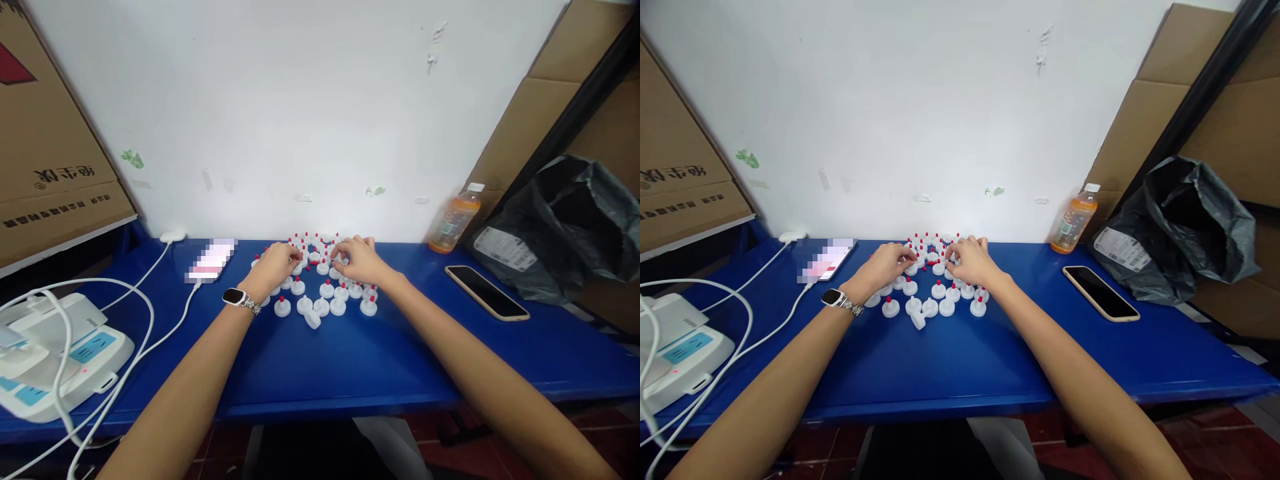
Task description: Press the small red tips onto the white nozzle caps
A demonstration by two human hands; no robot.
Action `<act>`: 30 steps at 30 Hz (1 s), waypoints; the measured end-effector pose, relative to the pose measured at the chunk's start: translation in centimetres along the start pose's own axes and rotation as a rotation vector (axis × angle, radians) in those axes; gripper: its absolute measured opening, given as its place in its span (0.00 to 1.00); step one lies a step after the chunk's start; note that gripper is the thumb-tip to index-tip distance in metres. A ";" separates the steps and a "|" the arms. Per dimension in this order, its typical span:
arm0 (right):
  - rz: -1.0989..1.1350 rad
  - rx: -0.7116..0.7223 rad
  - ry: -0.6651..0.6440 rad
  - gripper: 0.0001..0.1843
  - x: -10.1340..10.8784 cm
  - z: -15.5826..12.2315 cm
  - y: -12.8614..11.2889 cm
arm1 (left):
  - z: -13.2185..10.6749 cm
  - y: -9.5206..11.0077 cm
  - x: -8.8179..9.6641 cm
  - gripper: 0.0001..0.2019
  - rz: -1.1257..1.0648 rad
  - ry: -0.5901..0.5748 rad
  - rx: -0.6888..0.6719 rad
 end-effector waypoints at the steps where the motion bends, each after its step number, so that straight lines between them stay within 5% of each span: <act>1: -0.004 0.017 0.030 0.10 0.0 0.1 -0.4 | -0.2 0.2 0.2 0.10 0.013 0.001 -0.004; 4: -0.037 0.104 0.041 0.11 -0.4 0.8 -2.1 | -0.9 0.7 0.8 0.11 0.052 0.021 -0.018; 13: -0.196 0.196 -0.201 0.12 -2.6 4.1 -4.9 | -3.9 1.3 2.1 0.10 -0.037 0.053 -0.086; 20: -0.204 0.197 -0.212 0.09 -3.3 4.4 -4.9 | -5.5 4.8 2.5 0.18 -0.188 -0.070 -0.255; 24: -0.076 0.147 -0.088 0.08 -2.1 3.4 -4.4 | -5.9 5.8 1.7 0.24 -0.089 -0.163 -0.293; 30: 0.285 0.049 0.169 0.06 0.0 -0.7 -3.1 | -5.5 4.8 0.8 0.18 -0.028 -0.171 -0.300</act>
Point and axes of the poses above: each hand's wrist, its own z-axis towards the middle knuckle, its own x-axis out of the back of the hand, y = z × x, the point moved 2 cm from there along z, towards the middle knuckle, and after that the axes turned 2 degrees about z, right-handed, at the moved point
